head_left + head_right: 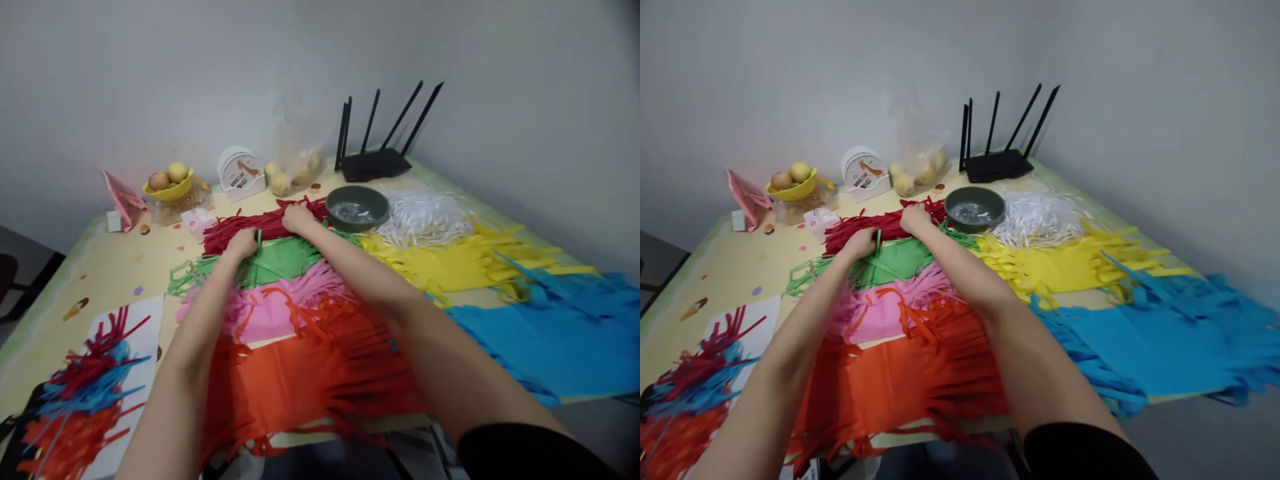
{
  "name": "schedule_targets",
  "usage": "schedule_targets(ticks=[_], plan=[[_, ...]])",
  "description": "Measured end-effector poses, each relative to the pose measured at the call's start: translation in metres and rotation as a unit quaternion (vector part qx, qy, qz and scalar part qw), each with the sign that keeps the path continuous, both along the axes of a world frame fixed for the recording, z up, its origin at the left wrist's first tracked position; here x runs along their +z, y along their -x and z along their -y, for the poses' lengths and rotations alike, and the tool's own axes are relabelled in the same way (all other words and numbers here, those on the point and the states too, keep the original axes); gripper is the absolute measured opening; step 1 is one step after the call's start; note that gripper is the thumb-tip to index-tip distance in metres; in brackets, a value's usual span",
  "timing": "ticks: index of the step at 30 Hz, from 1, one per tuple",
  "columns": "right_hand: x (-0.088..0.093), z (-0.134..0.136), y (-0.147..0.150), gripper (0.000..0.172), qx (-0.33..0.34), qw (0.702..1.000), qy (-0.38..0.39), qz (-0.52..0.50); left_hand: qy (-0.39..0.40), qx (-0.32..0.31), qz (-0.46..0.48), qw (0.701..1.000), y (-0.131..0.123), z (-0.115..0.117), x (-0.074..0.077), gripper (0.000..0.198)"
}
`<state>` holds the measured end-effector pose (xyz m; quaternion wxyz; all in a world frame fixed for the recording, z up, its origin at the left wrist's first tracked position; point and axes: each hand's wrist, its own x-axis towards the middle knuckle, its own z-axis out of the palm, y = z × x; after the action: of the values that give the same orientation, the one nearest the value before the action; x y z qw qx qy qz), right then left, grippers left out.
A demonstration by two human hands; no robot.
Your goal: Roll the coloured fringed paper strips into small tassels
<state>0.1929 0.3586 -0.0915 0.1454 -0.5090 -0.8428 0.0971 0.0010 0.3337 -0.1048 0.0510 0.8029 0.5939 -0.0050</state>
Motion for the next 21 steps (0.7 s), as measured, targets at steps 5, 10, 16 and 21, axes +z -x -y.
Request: schedule_targets(ticks=[5,10,16,21], plan=[[0.012,-0.01,-0.013,0.044,-0.073,0.994,-0.033,0.071,-0.006,0.001,-0.031,1.0,-0.008,-0.005,0.002,0.042],[0.0,-0.002,-0.001,0.033,0.068,0.988,-0.008,0.141,-0.014,0.003,-0.056,0.998,-0.011,-0.005,0.007,0.041],[-0.006,-0.005,-0.008,0.029,0.076,0.982,0.007,0.172,-0.012,0.017,-0.057,0.998,-0.011,-0.008,0.014,0.038],[-0.003,-0.007,-0.014,0.022,0.067,0.983,0.017,0.168,-0.01,0.078,-0.03,0.996,-0.013,-0.016,0.014,0.031]])
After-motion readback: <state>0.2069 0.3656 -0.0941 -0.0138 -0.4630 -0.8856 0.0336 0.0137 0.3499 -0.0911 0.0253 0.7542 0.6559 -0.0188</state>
